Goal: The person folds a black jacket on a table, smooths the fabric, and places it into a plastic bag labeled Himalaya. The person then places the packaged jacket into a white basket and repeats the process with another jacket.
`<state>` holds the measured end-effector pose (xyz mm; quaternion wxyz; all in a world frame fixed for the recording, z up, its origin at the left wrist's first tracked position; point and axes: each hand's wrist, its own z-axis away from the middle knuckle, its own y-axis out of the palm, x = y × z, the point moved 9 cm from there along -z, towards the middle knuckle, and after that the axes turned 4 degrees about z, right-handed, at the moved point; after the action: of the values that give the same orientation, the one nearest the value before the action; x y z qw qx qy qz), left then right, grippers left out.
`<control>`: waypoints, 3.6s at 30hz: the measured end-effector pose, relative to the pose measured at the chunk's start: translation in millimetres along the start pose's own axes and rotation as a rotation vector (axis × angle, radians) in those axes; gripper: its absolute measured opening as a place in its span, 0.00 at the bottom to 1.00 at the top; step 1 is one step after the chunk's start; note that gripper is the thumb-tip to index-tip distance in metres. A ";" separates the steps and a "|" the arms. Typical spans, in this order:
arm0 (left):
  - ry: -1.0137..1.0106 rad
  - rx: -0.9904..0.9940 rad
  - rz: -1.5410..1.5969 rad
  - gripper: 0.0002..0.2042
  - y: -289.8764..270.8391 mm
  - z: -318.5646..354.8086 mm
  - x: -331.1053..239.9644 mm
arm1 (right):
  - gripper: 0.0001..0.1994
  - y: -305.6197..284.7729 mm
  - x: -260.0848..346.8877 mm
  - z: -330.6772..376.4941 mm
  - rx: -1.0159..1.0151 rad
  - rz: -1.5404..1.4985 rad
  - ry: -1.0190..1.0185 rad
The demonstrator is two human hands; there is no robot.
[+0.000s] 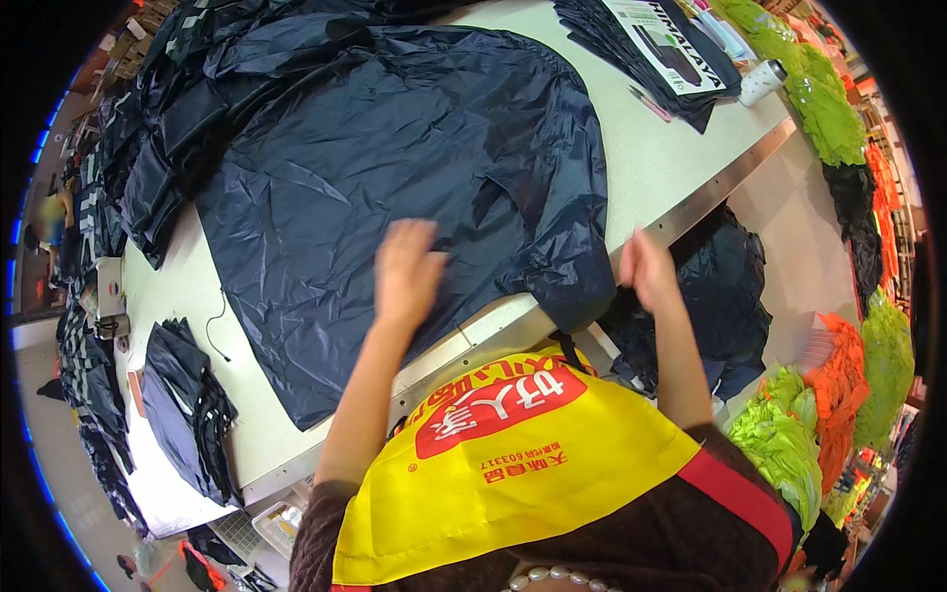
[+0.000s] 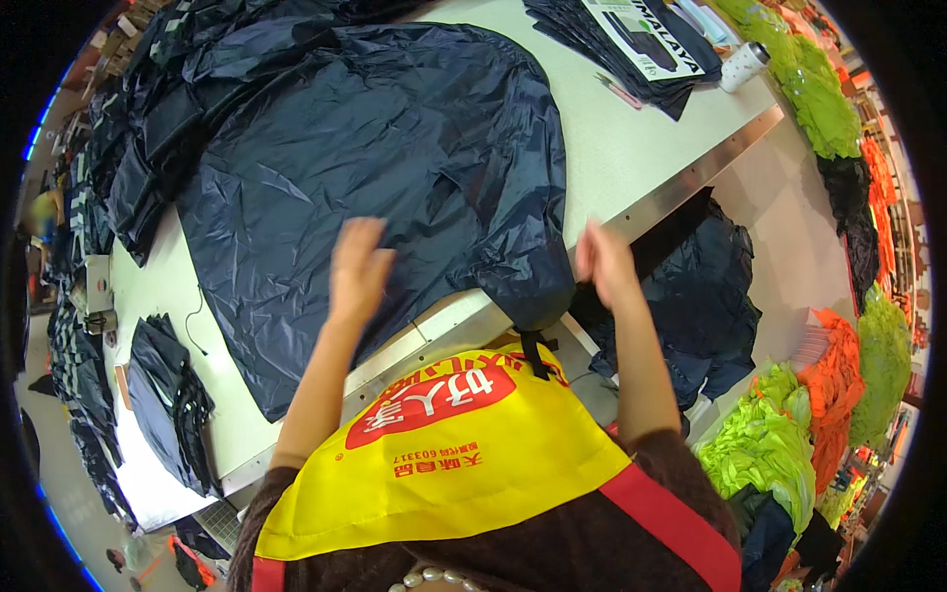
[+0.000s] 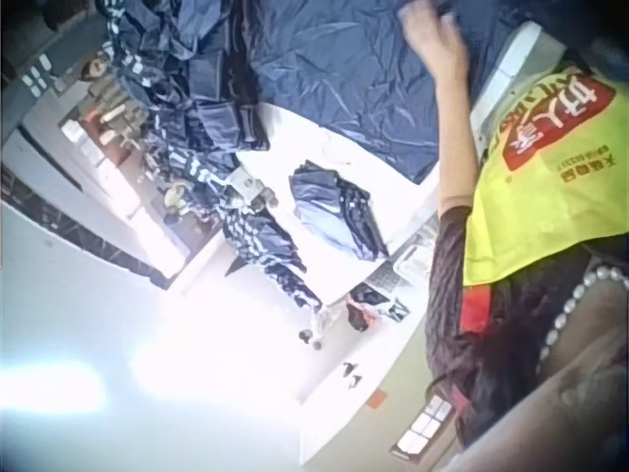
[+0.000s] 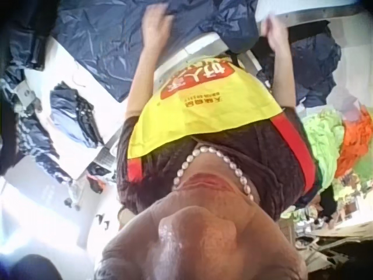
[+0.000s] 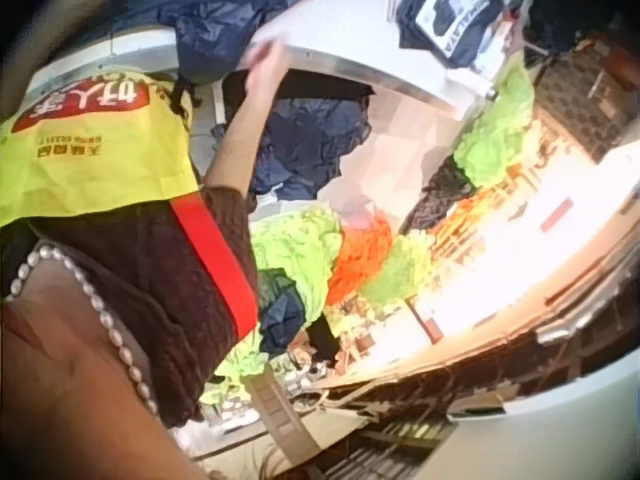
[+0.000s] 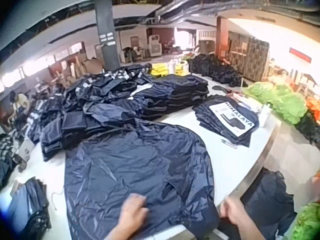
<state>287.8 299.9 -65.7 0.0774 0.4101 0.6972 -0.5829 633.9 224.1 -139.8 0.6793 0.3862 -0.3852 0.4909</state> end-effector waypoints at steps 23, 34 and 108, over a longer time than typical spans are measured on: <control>0.361 0.407 -0.155 0.30 91.1 88.1 -48.5 | 0.24 217.3 24.6 60.0 -0.040 1.344 -0.925; -1.084 -0.354 -0.215 0.32 -207.3 271.6 191.6 | 0.39 185.8 -41.3 72.2 0.167 1.678 -0.835; -0.485 0.290 -0.389 0.37 -127.5 311.7 45.4 | 0.31 151.8 8.6 12.7 0.837 1.669 -1.196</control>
<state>58.4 50.6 -92.9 0.0693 0.1255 0.6335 -0.7604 487.6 249.2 -104.7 -0.3444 0.3791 -0.5941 0.6202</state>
